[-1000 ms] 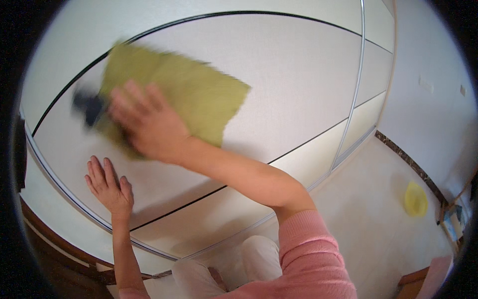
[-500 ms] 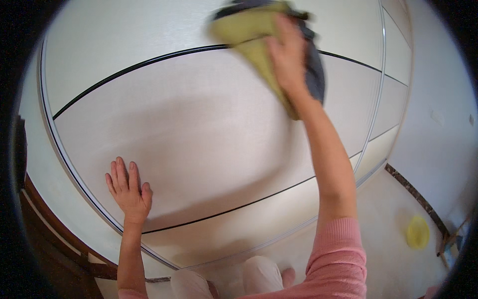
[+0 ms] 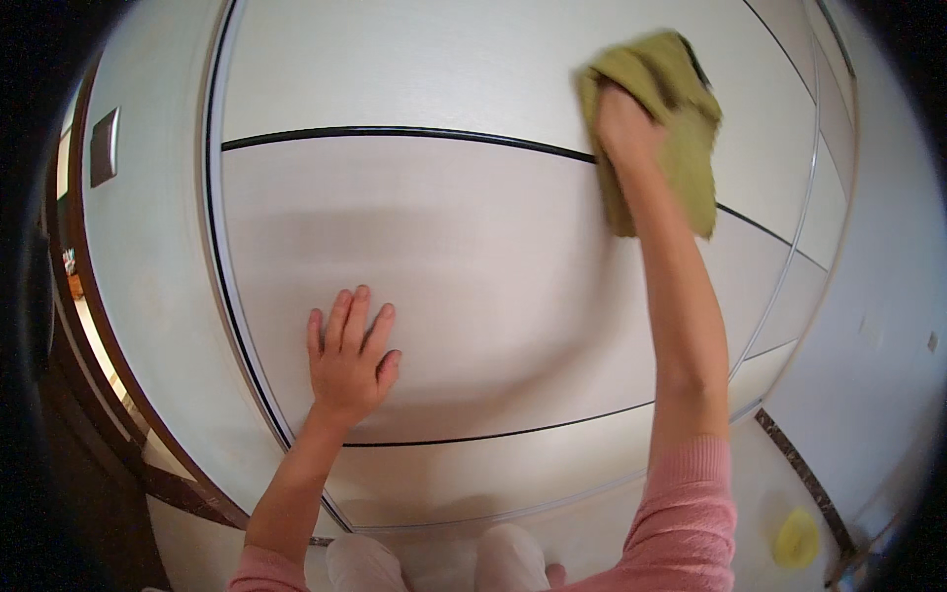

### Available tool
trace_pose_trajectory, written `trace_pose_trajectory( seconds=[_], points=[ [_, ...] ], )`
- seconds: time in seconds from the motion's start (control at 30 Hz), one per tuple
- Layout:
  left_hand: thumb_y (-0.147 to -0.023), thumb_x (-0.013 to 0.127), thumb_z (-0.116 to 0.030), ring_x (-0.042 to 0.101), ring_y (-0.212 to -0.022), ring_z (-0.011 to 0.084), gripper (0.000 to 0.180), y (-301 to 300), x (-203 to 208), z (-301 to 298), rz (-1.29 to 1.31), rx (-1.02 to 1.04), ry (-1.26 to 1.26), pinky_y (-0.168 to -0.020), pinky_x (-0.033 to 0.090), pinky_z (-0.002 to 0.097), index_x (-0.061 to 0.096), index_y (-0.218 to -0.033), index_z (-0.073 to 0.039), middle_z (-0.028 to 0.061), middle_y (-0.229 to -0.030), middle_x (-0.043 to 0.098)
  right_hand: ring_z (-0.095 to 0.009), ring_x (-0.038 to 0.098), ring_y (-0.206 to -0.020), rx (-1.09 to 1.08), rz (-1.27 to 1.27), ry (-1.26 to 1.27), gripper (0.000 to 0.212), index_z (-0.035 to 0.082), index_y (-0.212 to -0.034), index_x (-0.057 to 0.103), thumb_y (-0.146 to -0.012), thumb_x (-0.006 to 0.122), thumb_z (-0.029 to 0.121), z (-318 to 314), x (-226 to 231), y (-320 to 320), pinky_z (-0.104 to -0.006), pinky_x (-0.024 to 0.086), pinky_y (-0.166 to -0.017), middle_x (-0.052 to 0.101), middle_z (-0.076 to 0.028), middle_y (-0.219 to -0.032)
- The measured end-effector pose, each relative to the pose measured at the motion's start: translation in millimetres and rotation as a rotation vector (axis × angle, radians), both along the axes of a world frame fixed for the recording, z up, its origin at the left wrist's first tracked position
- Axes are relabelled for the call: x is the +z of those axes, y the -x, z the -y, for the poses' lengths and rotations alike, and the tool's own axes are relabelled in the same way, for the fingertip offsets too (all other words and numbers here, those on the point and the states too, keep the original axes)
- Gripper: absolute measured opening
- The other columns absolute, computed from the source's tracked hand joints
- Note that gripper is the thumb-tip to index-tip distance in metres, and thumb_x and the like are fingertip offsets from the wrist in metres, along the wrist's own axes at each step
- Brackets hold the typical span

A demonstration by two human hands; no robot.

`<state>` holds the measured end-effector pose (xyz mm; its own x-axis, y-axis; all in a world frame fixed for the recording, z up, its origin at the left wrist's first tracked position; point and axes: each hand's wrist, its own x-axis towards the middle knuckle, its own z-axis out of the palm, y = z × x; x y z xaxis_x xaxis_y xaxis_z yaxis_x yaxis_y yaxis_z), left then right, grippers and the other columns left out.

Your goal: The person wipes the exterior surfaces of a white wardrobe using a green and grey cloth. They clean the upper panels, the door frame, and the lower sections of the wardrobe. The person also briefly moves a small red stool and a white bucket to access different areas of the furniture.

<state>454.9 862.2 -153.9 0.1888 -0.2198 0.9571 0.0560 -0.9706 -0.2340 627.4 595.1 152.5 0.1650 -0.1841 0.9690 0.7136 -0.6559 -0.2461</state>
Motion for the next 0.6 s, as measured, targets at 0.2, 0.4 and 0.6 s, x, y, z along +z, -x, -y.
trace_pose_trajectory(
  seconds=[0.2,0.4,0.6],
  points=[
    [-0.085,0.062,-0.031,0.045,-0.137,0.0282,0.050,4.4,0.6,-4.1,0.034,-0.074,-0.011,-0.115,0.027,0.0517,0.062,-0.133,-0.017,0.0109,-0.148,0.050,-0.032,0.038,-0.141,-0.126,0.417,0.623,0.048,0.011,-0.139,0.052,-0.099,0.045,0.038,-167.6,-5.1,96.1,-0.0466,0.027,-0.117,0.046,-0.012,-0.150],
    [-0.084,0.064,-0.033,0.045,-0.137,0.0278,0.052,7.3,4.0,-3.9,0.024,-0.086,-0.005,-0.115,0.027,0.0515,0.061,-0.134,-0.018,0.0108,-0.149,0.049,-0.038,0.043,-0.134,0.357,0.576,1.020,0.049,0.010,-0.142,0.049,-0.098,0.054,0.032,-203.4,-67.2,118.4,-0.0438,0.034,-0.113,0.049,-0.014,-0.146],
    [-0.082,0.069,-0.035,0.039,-0.141,0.0256,0.059,13.4,7.5,-4.8,-0.033,-0.049,-0.006,-0.114,0.027,0.0521,0.056,-0.138,-0.021,0.0077,-0.153,0.044,-0.037,0.047,-0.130,0.308,0.167,0.833,0.051,0.002,-0.140,0.049,-0.095,0.054,0.026,-92.3,-60.2,75.0,-0.0430,0.034,-0.112,0.055,-0.020,-0.136]
  ],
)
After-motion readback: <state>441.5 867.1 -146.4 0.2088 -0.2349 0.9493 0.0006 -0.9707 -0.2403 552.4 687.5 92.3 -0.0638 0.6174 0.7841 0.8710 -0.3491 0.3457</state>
